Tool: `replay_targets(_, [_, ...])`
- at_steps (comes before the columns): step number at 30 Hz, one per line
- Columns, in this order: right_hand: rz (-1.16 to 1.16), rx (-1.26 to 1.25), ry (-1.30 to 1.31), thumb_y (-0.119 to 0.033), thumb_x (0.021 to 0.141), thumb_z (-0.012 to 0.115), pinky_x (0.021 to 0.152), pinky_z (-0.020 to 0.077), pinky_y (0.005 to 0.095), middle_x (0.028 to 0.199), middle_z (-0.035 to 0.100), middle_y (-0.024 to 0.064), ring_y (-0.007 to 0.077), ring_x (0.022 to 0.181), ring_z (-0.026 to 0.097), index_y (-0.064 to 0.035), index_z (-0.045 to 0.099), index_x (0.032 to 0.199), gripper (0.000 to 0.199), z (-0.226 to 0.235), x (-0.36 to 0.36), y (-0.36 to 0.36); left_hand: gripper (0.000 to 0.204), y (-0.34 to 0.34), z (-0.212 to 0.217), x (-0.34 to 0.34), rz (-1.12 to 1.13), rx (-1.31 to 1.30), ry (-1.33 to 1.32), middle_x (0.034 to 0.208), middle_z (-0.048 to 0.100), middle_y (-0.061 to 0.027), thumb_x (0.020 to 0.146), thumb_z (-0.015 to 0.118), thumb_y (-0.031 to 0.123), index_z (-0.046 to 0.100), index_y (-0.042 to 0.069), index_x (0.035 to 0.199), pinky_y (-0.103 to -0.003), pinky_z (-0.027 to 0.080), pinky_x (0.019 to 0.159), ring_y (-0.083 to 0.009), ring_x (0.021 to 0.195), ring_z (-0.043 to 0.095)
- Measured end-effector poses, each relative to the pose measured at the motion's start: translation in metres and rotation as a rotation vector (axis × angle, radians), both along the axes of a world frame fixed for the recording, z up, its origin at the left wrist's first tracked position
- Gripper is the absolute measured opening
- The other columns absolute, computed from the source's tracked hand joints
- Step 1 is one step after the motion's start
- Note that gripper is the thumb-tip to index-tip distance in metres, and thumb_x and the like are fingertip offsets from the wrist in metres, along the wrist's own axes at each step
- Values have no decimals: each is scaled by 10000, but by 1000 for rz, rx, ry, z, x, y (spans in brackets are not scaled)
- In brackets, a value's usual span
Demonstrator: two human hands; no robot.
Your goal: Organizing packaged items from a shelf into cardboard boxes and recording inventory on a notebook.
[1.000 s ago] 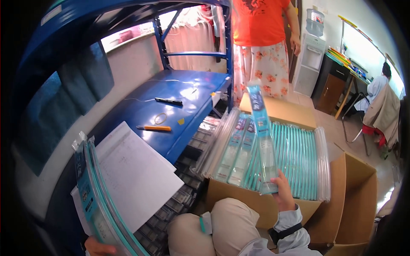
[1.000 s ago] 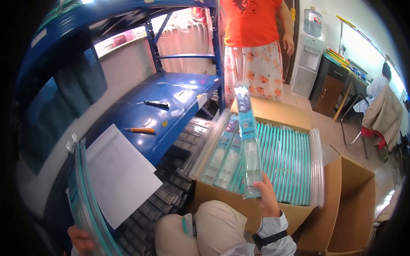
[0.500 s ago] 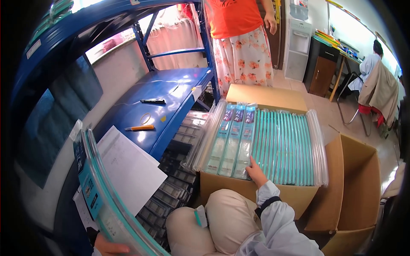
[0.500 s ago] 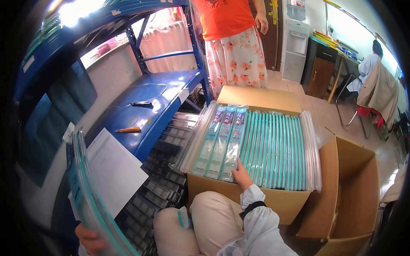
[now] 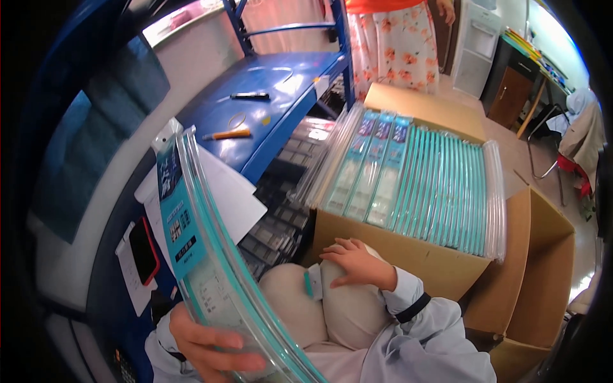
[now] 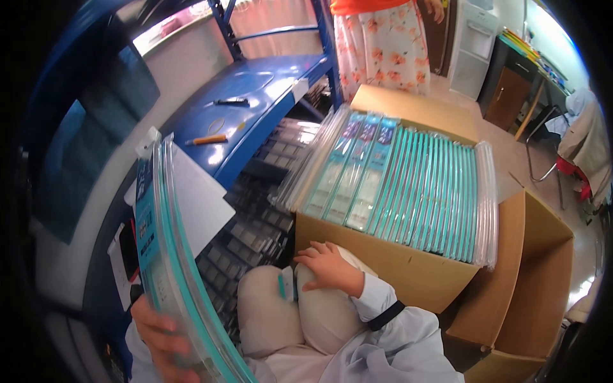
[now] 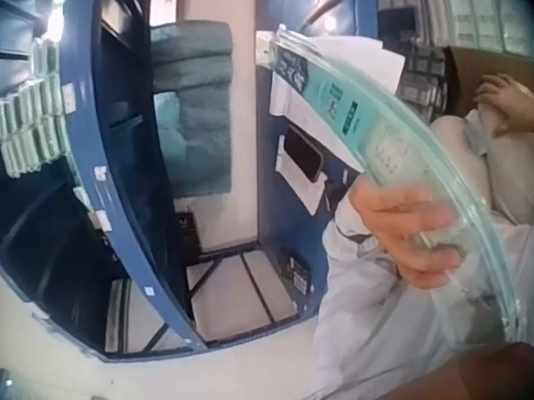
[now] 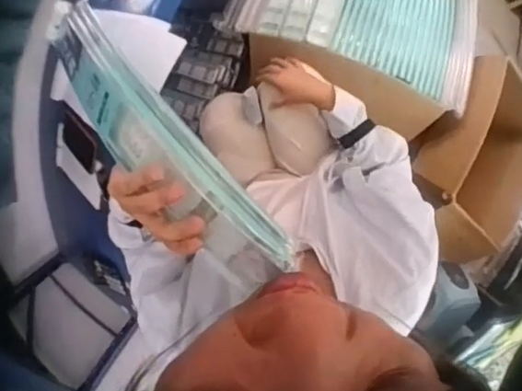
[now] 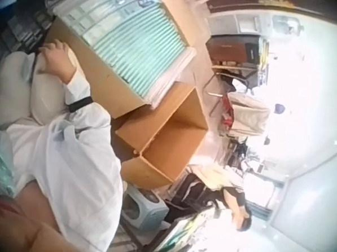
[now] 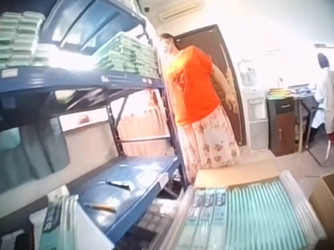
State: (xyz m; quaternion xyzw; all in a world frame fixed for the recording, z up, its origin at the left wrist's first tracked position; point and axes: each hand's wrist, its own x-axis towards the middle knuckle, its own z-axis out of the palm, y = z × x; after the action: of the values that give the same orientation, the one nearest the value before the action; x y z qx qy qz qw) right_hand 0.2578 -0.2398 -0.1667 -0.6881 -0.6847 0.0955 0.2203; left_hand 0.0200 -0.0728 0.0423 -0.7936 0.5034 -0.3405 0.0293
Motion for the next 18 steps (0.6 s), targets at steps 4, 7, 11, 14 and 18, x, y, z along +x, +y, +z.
replay_targets(4, [51,17,-58,-405,608,766,1039,261,498,1035,624,93,273,1160,482,-79,485,1254,777,-2,-22,17,488,11,11,9,-175,218,-35,1375,417,45,904,473,273,330,214,1368,-386,431,971,-245,1175,500])
replay_targets(7, [87,-52,-91,-356,594,782,1021,293,472,984,623,117,280,1090,518,-22,446,1256,814,-4,-40,25,486,5,11,9,-187,231,-59,1380,412,40,907,475,277,331,214,1366,-390,431,971,-244,1177,500])
replay_targets(11, [187,-281,-8,-319,626,770,976,385,366,916,619,152,321,971,580,-19,463,1182,702,-13,-59,37,498,-2,8,7,-147,151,-58,1385,403,33,902,488,280,323,211,1366,-404,425,979,-254,1178,495])
replay_targets(14, [125,-131,136,-260,629,764,816,464,375,975,583,179,335,903,588,1,459,1178,680,-8,-59,31,514,2,12,0,-167,271,-80,1387,397,29,894,502,284,318,204,1367,-418,417,988,-266,1178,490])
replay_targets(18, [-133,372,807,-189,758,679,832,457,349,1021,573,126,248,962,581,-56,475,1195,500,23,-7,7,519,-2,18,-4,-135,222,-59,1387,397,24,892,502,288,316,199,1368,-429,411,994,-274,1176,489])
